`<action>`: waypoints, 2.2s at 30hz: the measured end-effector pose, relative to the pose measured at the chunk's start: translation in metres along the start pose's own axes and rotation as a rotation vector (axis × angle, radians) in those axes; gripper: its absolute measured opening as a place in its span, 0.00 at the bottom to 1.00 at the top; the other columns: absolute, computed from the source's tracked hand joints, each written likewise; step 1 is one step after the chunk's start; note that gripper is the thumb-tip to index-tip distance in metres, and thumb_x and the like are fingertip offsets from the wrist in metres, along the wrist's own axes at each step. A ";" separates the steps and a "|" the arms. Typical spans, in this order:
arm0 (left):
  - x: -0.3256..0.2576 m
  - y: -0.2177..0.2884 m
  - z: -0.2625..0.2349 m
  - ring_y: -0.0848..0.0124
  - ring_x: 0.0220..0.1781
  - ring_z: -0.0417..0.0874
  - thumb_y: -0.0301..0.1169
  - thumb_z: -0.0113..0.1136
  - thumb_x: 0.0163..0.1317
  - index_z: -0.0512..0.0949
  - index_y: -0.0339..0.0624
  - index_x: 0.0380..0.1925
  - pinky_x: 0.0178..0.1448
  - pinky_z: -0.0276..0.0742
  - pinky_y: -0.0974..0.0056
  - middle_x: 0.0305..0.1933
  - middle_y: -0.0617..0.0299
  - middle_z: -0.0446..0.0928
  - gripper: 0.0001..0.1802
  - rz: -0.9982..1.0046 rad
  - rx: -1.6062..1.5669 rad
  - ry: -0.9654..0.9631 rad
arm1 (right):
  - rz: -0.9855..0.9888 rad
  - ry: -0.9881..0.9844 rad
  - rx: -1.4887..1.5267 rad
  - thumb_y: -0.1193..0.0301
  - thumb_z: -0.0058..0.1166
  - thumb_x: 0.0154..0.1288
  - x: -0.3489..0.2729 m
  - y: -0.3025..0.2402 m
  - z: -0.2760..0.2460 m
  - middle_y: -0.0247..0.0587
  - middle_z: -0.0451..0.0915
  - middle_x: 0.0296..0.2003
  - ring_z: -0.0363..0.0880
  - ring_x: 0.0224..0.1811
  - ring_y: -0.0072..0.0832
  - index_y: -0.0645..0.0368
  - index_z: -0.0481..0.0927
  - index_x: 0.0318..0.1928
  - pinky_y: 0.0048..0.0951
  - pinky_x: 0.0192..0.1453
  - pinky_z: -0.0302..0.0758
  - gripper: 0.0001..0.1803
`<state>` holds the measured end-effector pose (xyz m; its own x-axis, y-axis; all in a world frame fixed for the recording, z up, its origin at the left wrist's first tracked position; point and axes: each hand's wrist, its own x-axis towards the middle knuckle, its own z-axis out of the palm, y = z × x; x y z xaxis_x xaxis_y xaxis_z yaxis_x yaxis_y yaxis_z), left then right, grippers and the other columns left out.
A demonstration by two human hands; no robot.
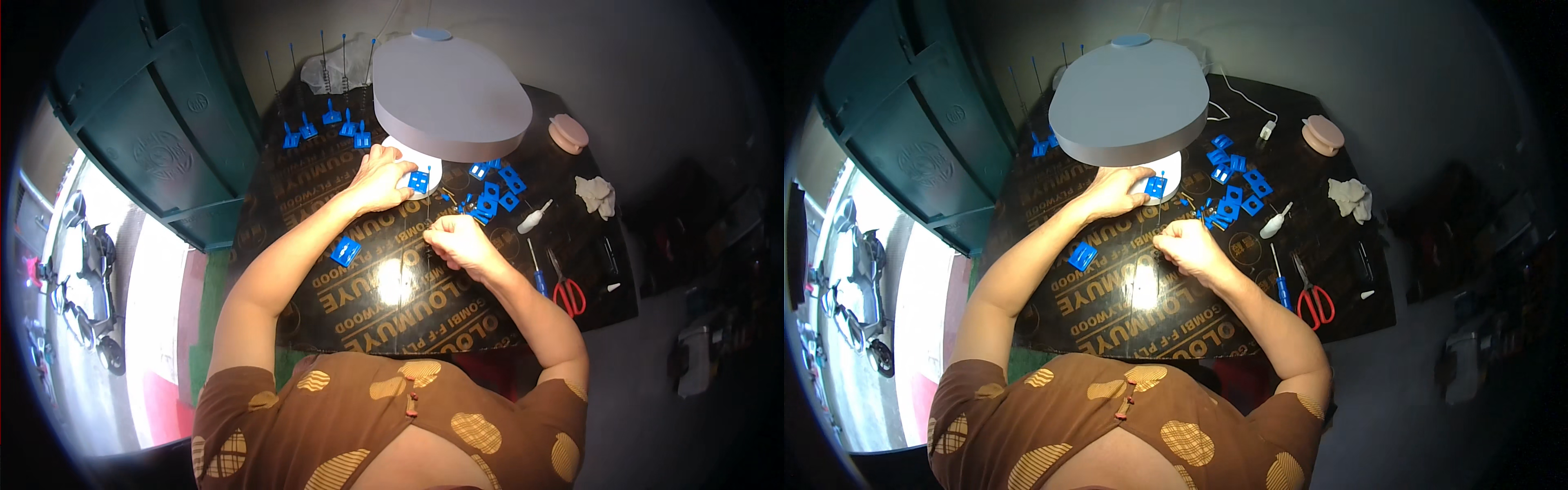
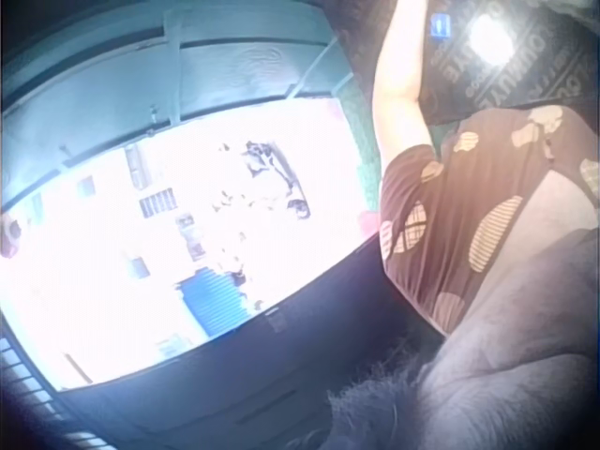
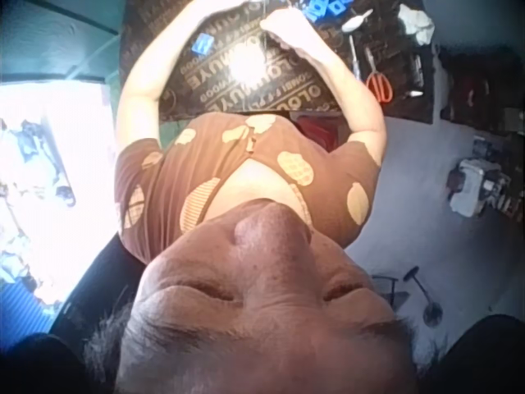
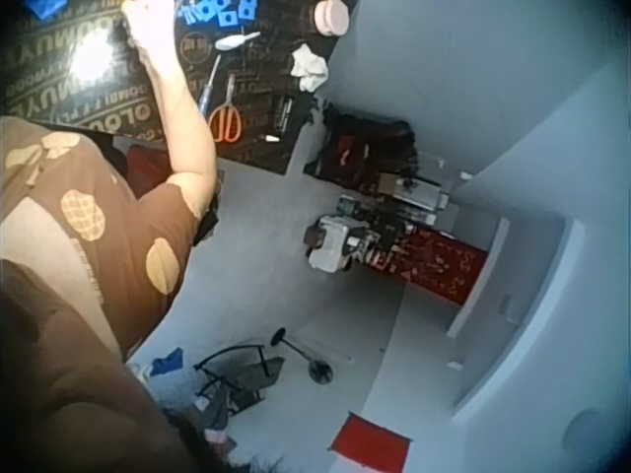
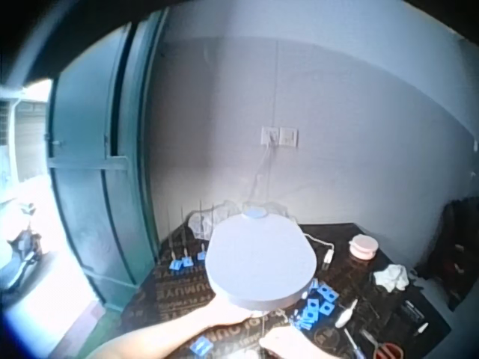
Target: The person assembles small blue plastic components using a screwdriver.
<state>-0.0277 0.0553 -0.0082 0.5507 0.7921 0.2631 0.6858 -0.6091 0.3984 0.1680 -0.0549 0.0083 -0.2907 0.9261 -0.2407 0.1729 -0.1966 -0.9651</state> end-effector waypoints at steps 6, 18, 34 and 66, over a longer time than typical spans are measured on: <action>-0.006 0.010 0.000 0.53 0.61 0.63 0.38 0.66 0.50 0.79 0.42 0.50 0.64 0.61 0.53 0.55 0.45 0.70 0.26 -0.082 0.015 0.064 | 0.033 -0.006 -0.074 0.69 0.56 0.58 0.017 0.002 -0.005 0.29 0.70 0.14 0.62 0.12 0.14 0.60 0.73 0.19 0.19 0.14 0.57 0.14; -0.042 0.013 -0.015 0.55 0.61 0.64 0.37 0.65 0.53 0.79 0.34 0.49 0.66 0.62 0.55 0.55 0.47 0.71 0.25 -0.152 -0.033 0.201 | 0.038 -0.023 -0.348 0.68 0.57 0.59 0.036 0.000 -0.009 0.29 0.68 0.13 0.60 0.09 0.14 0.57 0.71 0.18 0.18 0.10 0.56 0.15; -0.084 0.046 -0.025 0.64 0.40 0.78 0.26 0.61 0.55 0.82 0.36 0.33 0.46 0.74 0.62 0.33 0.57 0.80 0.07 -0.057 -0.216 0.129 | -0.128 0.142 0.118 0.72 0.53 0.64 -0.057 -0.024 -0.031 0.27 0.68 0.17 0.61 0.14 0.11 0.61 0.74 0.26 0.16 0.15 0.57 0.10; 0.025 0.077 0.047 0.51 0.34 0.80 0.19 0.58 0.49 0.77 0.34 0.26 0.39 0.78 0.54 0.32 0.48 0.75 0.04 0.180 0.026 0.037 | -0.416 0.437 0.824 0.76 0.52 0.67 -0.127 0.080 -0.011 0.32 0.73 0.28 0.65 0.21 0.11 0.61 0.74 0.38 0.14 0.22 0.63 0.03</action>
<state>0.0610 0.0264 -0.0127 0.6480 0.6710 0.3603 0.5904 -0.7414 0.3189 0.2293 -0.1841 -0.0369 0.2170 0.9757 0.0296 -0.6128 0.1598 -0.7739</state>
